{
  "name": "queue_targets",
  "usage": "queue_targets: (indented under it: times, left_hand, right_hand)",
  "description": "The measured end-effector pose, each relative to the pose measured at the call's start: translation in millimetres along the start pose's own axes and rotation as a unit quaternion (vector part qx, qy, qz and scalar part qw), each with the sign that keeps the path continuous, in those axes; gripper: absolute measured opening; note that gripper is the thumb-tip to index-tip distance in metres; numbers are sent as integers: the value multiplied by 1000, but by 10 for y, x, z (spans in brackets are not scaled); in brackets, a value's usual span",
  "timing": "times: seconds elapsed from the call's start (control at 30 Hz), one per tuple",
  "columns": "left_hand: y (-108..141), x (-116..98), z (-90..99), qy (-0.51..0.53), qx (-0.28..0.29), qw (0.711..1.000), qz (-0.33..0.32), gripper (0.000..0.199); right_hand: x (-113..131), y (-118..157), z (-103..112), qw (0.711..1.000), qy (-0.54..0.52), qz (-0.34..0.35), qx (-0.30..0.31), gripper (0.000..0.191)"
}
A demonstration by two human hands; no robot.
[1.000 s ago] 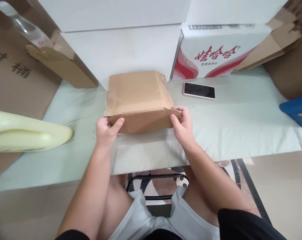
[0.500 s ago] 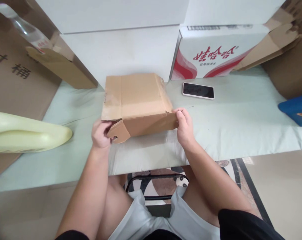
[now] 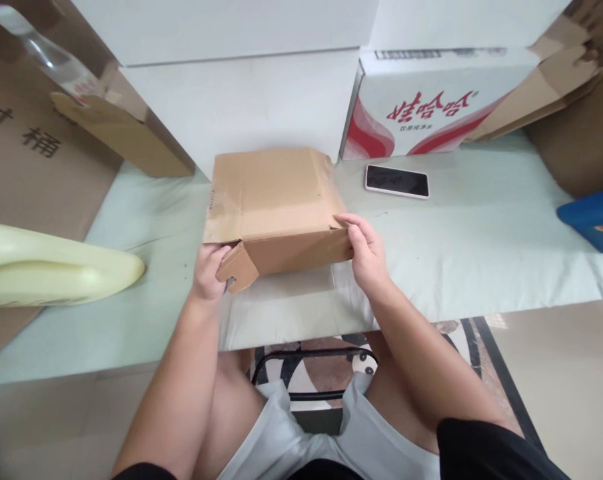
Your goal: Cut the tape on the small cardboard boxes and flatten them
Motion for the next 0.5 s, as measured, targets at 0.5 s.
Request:
queue_targets:
  times: [0.5]
  left_hand:
    - [-53, 46, 18, 19, 13, 999, 23, 16]
  right_hand:
    - [23, 1, 98, 987, -86, -58, -119, 34]
Point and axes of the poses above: each hand's wrist, its own y-axis away from the middle knuckle, its own z-axis out of the back of the hand, x = y × z, the point moved 8 cm from there along -y, towards the middle knuckle, and after that the axes turned 6 degrees about -y, right-handed, at the moved point
